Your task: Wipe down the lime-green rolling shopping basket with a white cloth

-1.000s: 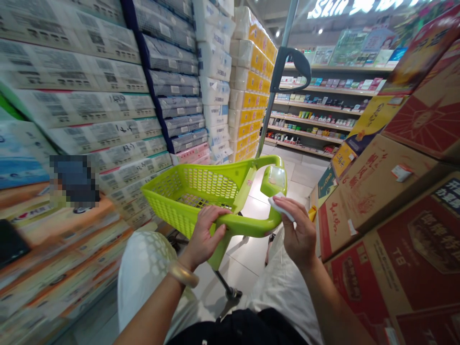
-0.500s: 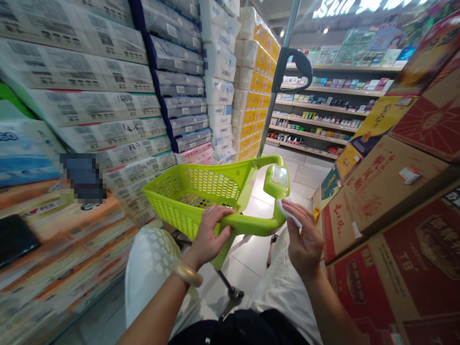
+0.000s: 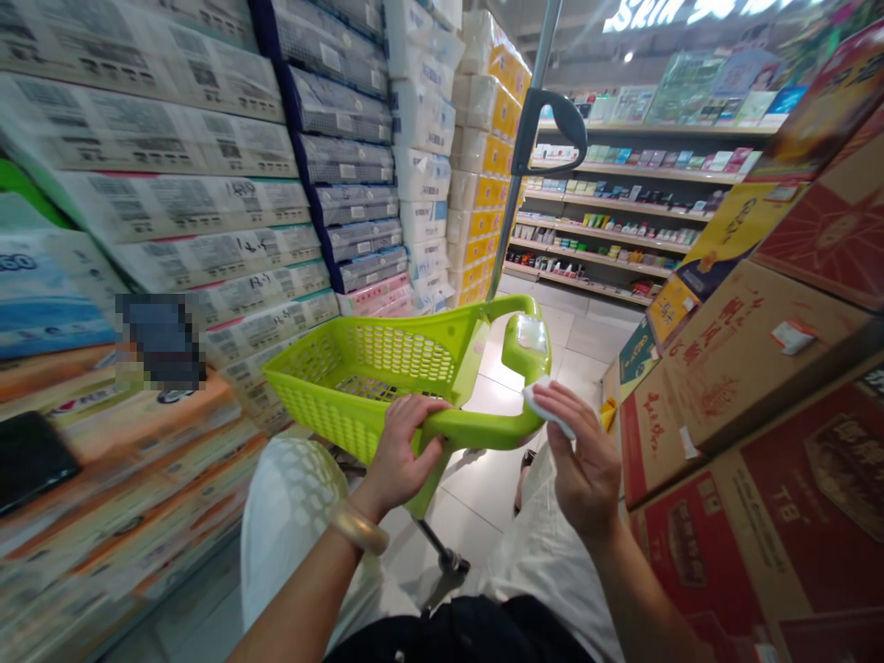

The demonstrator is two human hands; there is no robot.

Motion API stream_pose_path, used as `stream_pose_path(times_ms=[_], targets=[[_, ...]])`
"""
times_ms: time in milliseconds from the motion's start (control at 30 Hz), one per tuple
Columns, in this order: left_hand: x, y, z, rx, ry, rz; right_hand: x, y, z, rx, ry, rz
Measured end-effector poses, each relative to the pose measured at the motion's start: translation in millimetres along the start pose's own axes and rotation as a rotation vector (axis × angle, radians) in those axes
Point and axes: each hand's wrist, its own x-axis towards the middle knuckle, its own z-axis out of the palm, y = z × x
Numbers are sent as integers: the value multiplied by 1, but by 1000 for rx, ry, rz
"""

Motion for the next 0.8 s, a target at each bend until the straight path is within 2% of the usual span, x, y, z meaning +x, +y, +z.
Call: stream_pose_path(times_ms=[100,167,267,333,500,633,800], targets=[[1,-1,1,1,-3,4,-2,-9,1,-44,-176,-198],[3,-2,2,3,-2,16,-1,-10,1,-66,-185,-239],[5,-3,2,13,-3,29,4,-4,-1,-90,-38,-123],[6,-3,2,17,-10,24,6,-1,-3,-105,-6,-81],[9,-3,4,10,-16,10,5,-2,-2,-67,-200,-227],[11,-3,7,15,-16,-21,15,11,-7,-17,-127,-95],[16,0,11,5,-20,-54,27,20,-6,79,-243,-17]])
